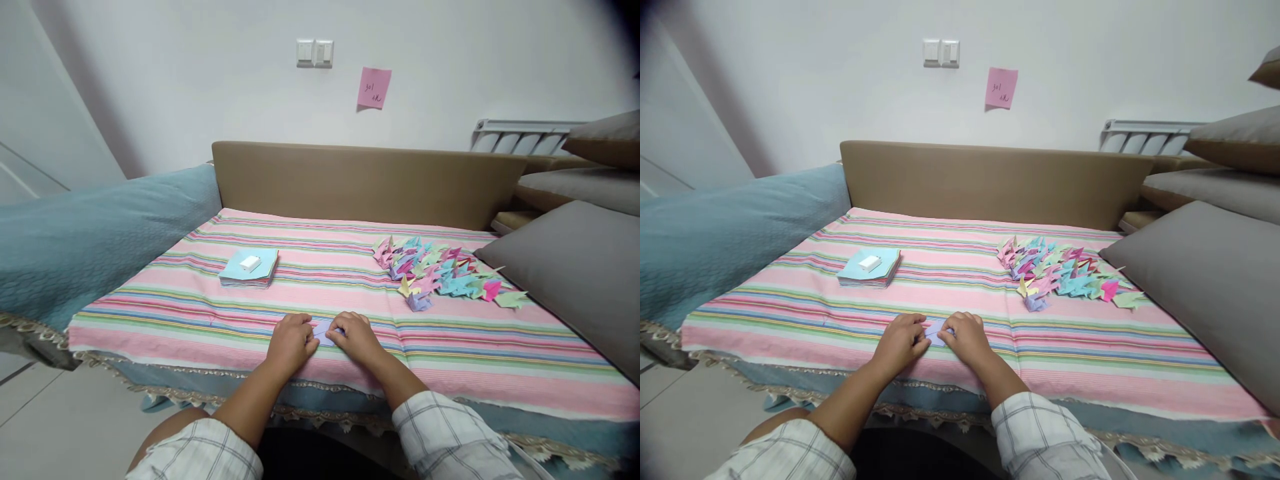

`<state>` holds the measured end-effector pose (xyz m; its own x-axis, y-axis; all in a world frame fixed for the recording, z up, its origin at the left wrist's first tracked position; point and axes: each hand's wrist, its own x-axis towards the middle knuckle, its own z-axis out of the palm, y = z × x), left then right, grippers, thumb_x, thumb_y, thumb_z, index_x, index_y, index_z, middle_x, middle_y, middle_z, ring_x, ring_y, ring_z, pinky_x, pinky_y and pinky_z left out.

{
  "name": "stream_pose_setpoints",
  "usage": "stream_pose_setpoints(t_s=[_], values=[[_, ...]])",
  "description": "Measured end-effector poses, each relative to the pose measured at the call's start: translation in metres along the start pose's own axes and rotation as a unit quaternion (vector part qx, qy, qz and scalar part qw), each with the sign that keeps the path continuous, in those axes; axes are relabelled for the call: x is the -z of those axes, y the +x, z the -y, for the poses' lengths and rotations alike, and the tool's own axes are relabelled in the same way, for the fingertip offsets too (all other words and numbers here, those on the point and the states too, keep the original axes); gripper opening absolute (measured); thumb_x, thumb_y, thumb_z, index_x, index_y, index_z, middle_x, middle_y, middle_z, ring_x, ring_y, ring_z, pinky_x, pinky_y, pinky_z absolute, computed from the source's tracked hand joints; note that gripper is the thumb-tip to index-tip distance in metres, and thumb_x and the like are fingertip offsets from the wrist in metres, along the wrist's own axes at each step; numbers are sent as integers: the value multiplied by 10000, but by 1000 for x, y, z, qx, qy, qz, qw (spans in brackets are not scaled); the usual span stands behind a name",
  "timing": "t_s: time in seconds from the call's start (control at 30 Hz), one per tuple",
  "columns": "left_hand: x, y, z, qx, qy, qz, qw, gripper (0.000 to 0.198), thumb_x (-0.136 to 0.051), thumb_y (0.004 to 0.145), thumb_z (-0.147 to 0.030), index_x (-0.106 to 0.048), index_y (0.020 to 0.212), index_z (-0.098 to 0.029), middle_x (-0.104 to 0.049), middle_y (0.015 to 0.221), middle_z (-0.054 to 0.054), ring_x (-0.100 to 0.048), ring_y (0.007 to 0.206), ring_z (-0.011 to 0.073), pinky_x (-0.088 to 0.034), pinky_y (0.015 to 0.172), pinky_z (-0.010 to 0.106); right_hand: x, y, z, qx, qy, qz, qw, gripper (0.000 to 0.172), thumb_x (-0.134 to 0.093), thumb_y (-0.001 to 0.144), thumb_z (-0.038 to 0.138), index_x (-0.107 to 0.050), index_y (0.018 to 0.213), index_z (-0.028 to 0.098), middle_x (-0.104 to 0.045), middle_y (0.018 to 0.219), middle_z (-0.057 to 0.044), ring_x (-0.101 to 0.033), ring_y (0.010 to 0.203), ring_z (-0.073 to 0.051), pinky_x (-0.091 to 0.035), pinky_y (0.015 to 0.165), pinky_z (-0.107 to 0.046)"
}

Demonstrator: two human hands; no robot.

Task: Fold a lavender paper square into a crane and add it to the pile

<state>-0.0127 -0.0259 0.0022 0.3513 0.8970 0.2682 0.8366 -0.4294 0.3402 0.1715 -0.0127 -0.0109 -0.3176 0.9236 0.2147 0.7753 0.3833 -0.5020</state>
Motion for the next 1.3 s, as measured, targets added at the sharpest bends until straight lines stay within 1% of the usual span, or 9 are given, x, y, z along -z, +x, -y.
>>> stream_pose_setpoints(t_s=[0.07, 0.13, 0.23, 0.37, 0.5, 0.73, 1.0, 1.17, 1.3], values=[[2, -2, -1, 13, 1, -6, 1000, 63, -651, 704, -215, -595, 685, -192, -655, 956, 37, -556, 931, 217, -406, 813, 334, 0, 0, 0, 0, 5, -2, 1000, 80, -630, 796, 317, -659, 777, 244, -645, 883, 3, -531, 903, -183, -294, 823, -336], [4, -3, 0, 29, 4, -11, 1000, 113, -668, 697, -238, -606, 779, -191, -645, 864, 26, -555, 856, 207, -405, 751, 313, 0, -1, 0, 3, 9, -5, 1000, 81, -633, 794, 319, -658, 778, 243, -644, 884, 4, -532, 905, -183, -294, 826, -336], [7, -5, 2, 37, -1, 1, 999, 188, -669, 718, -278, -650, 892, -210, -648, 880, 29, -555, 862, 205, -394, 759, 314, -1, -1, -1, 9, 11, -9, 1000, 78, -632, 794, 317, -657, 780, 244, -644, 887, 7, -533, 903, -180, -294, 830, -337], [10, -5, 5, 43, -6, 37, 998, 125, -639, 759, -311, -706, 839, -243, -671, 857, 24, -575, 860, 196, -384, 790, 323, -1, -1, -2, 9, 10, -7, 1000, 80, -626, 795, 317, -659, 787, 245, -646, 892, 3, -535, 904, -180, -303, 822, -332], [12, -4, 4, 57, -10, 50, 997, 111, -618, 770, -300, -714, 795, -249, -689, 849, 8, -586, 848, 186, -382, 779, 312, -1, 0, -2, 7, 12, -4, 1000, 75, -625, 797, 314, -658, 784, 247, -650, 900, 1, -537, 913, -183, -302, 828, -336], [13, -3, 4, 66, 12, 59, 996, 122, -581, 759, -214, -693, 795, -244, -695, 852, -5, -584, 837, 182, -369, 767, 304, -2, -1, -2, 8, 12, -10, 1000, 78, -629, 796, 310, -654, 770, 241, -651, 875, 5, -539, 895, -179, -302, 822, -331], [14, -4, 6, 40, 38, 69, 996, 211, -534, 768, -150, -695, 864, -247, -704, 917, 9, -596, 878, 199, -395, 790, 314, -2, -1, -2, 7, 13, -6, 1000, 74, -625, 797, 303, -653, 769, 240, -648, 878, 6, -534, 894, -176, -297, 819, -328], [13, -5, 4, 18, 84, 78, 993, 290, -491, 824, -181, -676, 1031, -264, -697, 943, 41, -605, 875, 210, -414, 792, 331, -2, -1, -2, 3, 19, -6, 1000, 68, -631, 792, 299, -653, 764, 240, -649, 879, 10, -535, 897, -175, -292, 826, -329], [11, -5, 4, 2, 118, 94, 989, 270, -490, 840, -184, -698, 989, -271, -690, 900, 54, -607, 860, 208, -425, 780, 330, -3, 0, -3, 4, 24, -8, 1000, 62, -638, 789, 294, -650, 757, 242, -650, 876, 14, -538, 892, -175, -291, 824, -327]])
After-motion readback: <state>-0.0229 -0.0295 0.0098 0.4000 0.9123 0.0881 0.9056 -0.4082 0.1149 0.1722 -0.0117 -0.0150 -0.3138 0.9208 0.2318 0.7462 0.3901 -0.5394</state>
